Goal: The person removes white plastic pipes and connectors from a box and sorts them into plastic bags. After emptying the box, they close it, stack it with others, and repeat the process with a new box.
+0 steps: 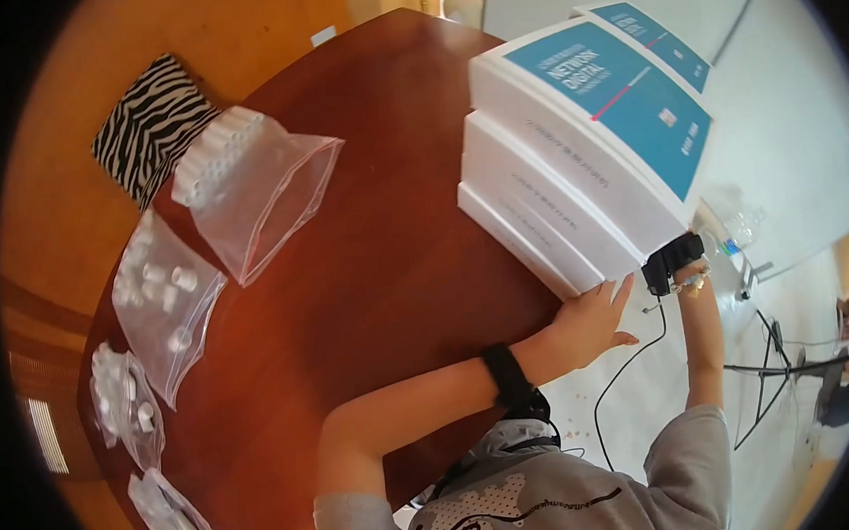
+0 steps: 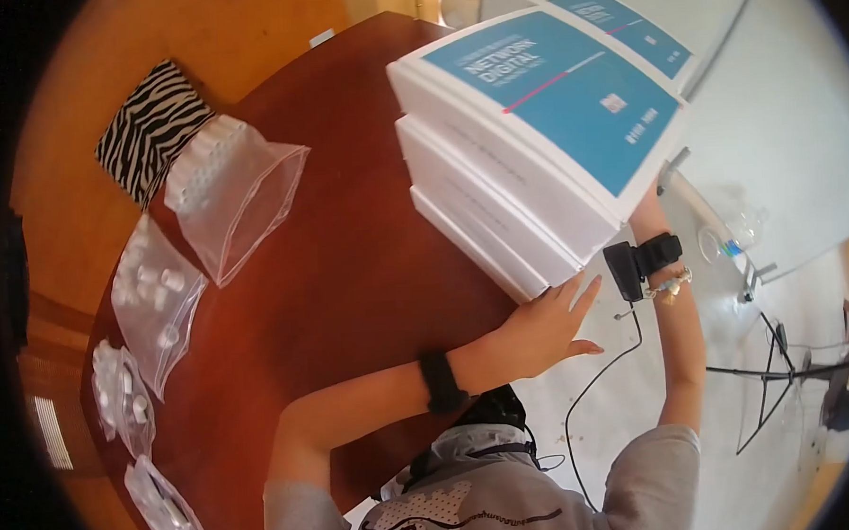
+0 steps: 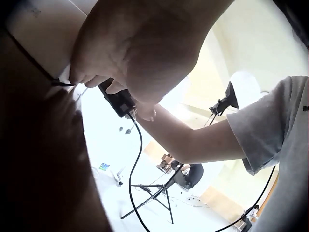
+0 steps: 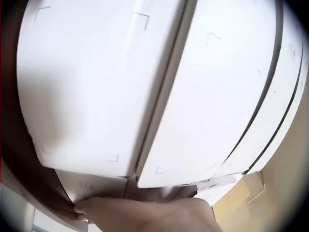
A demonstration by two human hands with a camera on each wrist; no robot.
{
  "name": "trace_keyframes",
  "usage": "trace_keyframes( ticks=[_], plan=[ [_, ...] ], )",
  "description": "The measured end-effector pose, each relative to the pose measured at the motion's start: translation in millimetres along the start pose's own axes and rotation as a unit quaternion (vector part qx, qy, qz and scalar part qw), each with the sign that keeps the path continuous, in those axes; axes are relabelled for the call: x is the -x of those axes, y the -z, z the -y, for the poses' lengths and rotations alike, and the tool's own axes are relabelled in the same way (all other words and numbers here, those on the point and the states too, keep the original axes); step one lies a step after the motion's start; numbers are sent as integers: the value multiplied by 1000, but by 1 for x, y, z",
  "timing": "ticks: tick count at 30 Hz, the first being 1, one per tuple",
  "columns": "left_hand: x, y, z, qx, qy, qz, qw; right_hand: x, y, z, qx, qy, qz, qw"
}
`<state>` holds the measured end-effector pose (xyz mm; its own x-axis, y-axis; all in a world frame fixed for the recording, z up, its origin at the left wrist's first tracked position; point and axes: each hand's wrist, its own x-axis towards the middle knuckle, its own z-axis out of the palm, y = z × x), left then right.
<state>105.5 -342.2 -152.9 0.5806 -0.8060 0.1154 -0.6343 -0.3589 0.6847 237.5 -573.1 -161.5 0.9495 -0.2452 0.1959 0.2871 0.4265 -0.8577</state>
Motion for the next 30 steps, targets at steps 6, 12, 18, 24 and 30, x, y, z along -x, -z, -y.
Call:
trace_keyframes(
  ticks=[6,12,18,24,30],
  plan=[
    [-10,-3,35,-149,21,-64,987,-42,-4,-25,25,8,-80,996],
    [-12,20,71,-222,13,-142,965,-84,-15,-45,49,-49,-140,988],
    [-11,59,96,-250,85,-98,960,-114,-42,-57,80,-123,-61,987],
    [-8,88,118,-243,124,-95,957,-136,-85,-74,108,-122,-32,986],
    [-6,108,138,-279,178,-105,938,-171,-115,-102,140,-126,8,982]
  ],
)
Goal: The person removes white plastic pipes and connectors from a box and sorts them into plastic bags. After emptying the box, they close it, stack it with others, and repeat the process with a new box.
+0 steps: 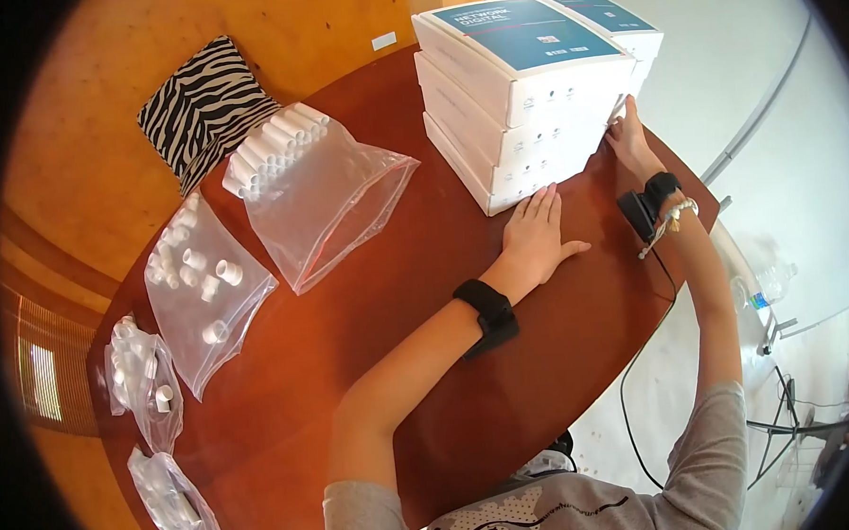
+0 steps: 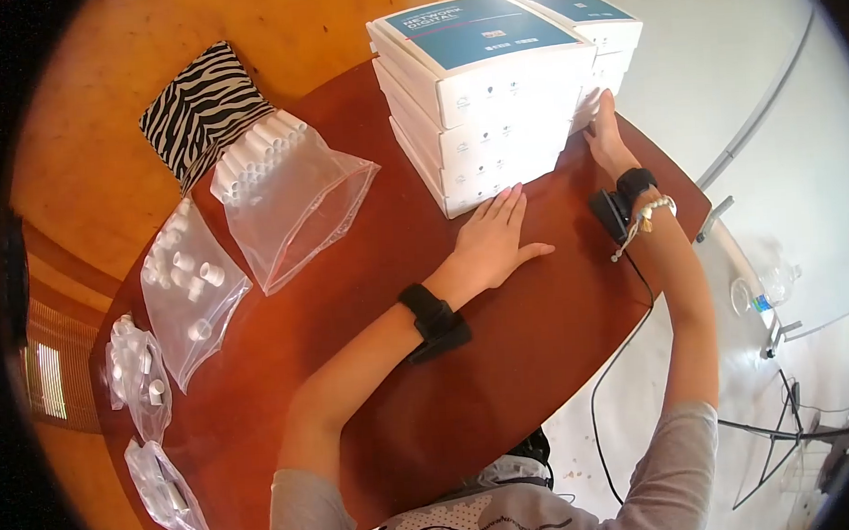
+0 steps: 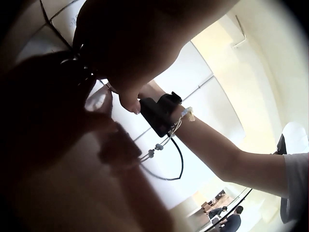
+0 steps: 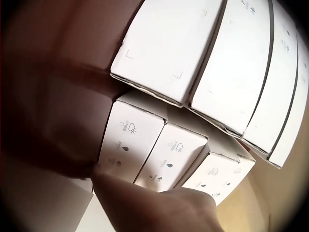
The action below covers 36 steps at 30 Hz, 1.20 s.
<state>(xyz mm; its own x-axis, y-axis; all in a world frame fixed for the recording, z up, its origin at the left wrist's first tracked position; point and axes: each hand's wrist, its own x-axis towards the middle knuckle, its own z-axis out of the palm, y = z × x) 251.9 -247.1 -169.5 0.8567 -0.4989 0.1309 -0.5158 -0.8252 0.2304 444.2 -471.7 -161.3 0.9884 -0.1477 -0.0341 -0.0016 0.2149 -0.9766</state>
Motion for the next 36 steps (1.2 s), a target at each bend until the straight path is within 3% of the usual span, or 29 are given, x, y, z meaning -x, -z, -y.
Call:
trace_keyframes(
  ticks=[11,16,22,25,27,28,29,31,32,33,36],
  plan=[
    [-32,11,55,-13,85,-1,996,-31,-62,-6,15,30,47,998],
    [-45,14,79,29,76,-26,996,-22,-84,-6,10,38,60,997],
    [-60,8,104,15,88,-81,993,-61,-76,-31,-18,5,89,996],
    [-63,0,104,-34,98,-118,988,-26,-91,-20,30,10,74,997],
    [-43,16,73,-102,137,-111,979,14,-89,-9,135,-21,195,971],
    [-22,35,61,-63,91,-88,990,37,-89,-3,186,-37,254,948],
    [7,56,55,-25,44,-65,997,64,-100,5,249,-35,233,939],
    [59,82,52,-82,79,-225,968,116,-123,17,362,32,273,891],
    [86,96,53,-172,153,-241,943,142,-135,21,391,110,303,862],
    [112,107,58,-259,224,-252,905,155,-146,17,410,262,325,811],
    [165,114,100,-304,330,-272,851,176,-192,2,337,322,328,822]
  ],
)
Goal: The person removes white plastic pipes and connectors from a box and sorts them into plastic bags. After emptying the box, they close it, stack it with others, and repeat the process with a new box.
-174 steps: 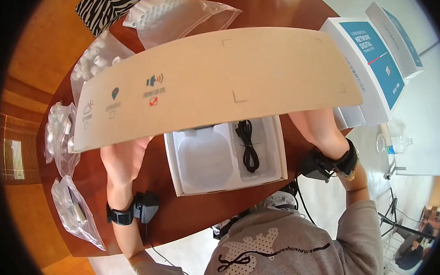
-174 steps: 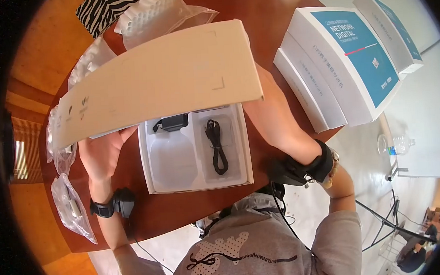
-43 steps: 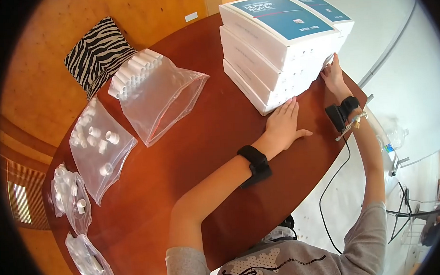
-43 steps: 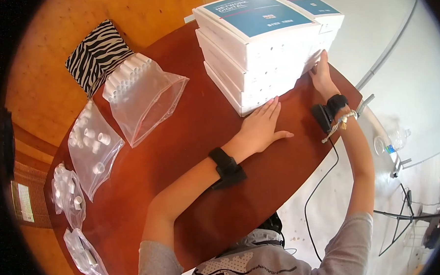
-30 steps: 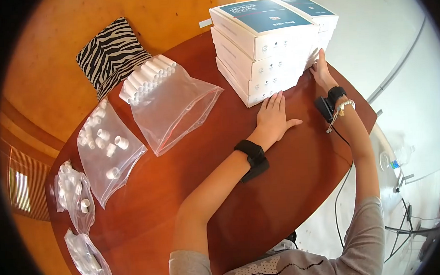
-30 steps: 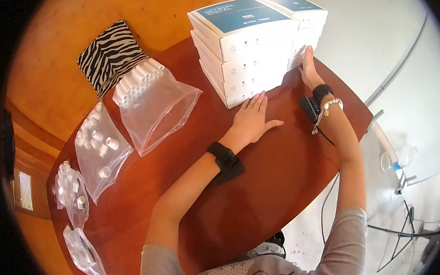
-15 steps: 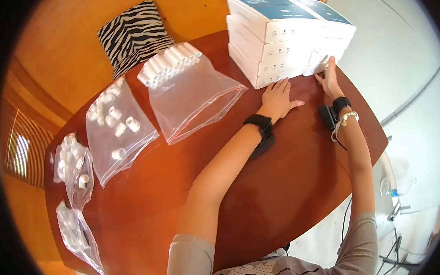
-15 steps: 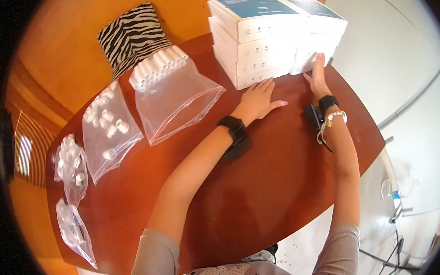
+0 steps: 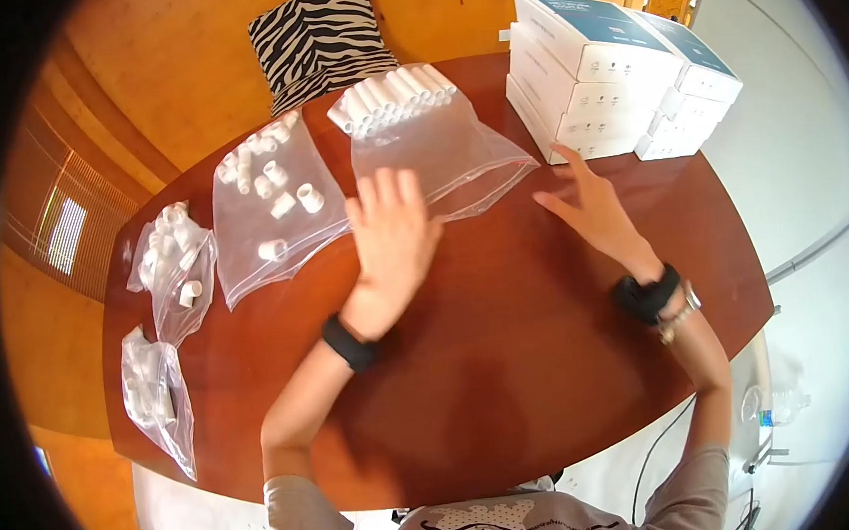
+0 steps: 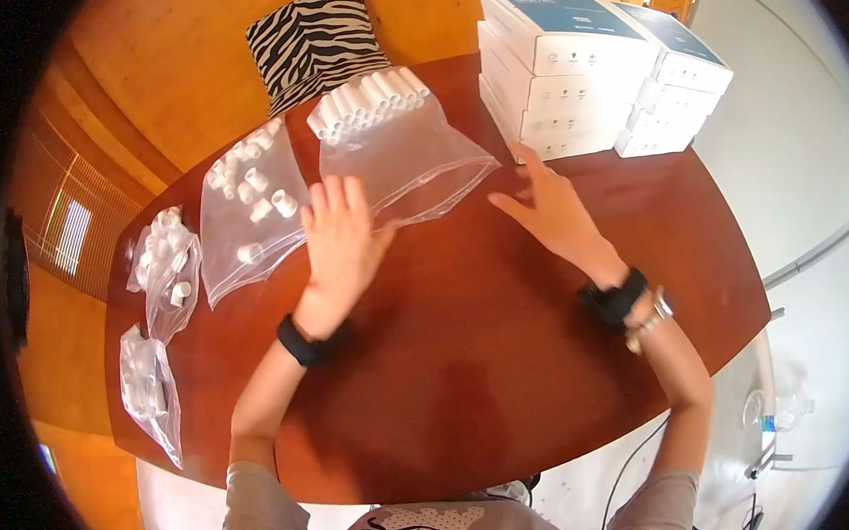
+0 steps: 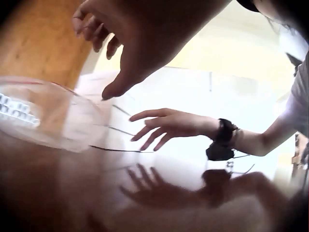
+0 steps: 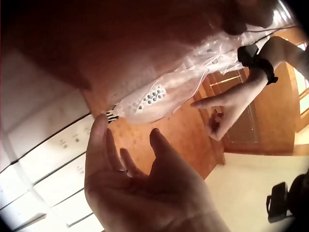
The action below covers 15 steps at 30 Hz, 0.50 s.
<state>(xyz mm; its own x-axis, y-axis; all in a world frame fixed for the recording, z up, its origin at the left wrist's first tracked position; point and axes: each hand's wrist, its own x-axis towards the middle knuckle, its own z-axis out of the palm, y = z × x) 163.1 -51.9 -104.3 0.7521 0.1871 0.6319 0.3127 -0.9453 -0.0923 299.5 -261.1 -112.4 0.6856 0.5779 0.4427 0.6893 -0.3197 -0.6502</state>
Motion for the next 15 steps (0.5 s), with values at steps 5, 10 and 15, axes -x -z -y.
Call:
trace_keyframes(
  ticks=[5,10,15],
  plan=[
    [18,-23,66,-72,63,76,993,-56,-52,-26,70,37,39,996],
    [-32,58,99,51,76,16,996,-86,7,54,-84,10,-9,996],
    [-127,139,140,258,45,-31,965,-150,75,100,-34,72,-68,995]
  ],
)
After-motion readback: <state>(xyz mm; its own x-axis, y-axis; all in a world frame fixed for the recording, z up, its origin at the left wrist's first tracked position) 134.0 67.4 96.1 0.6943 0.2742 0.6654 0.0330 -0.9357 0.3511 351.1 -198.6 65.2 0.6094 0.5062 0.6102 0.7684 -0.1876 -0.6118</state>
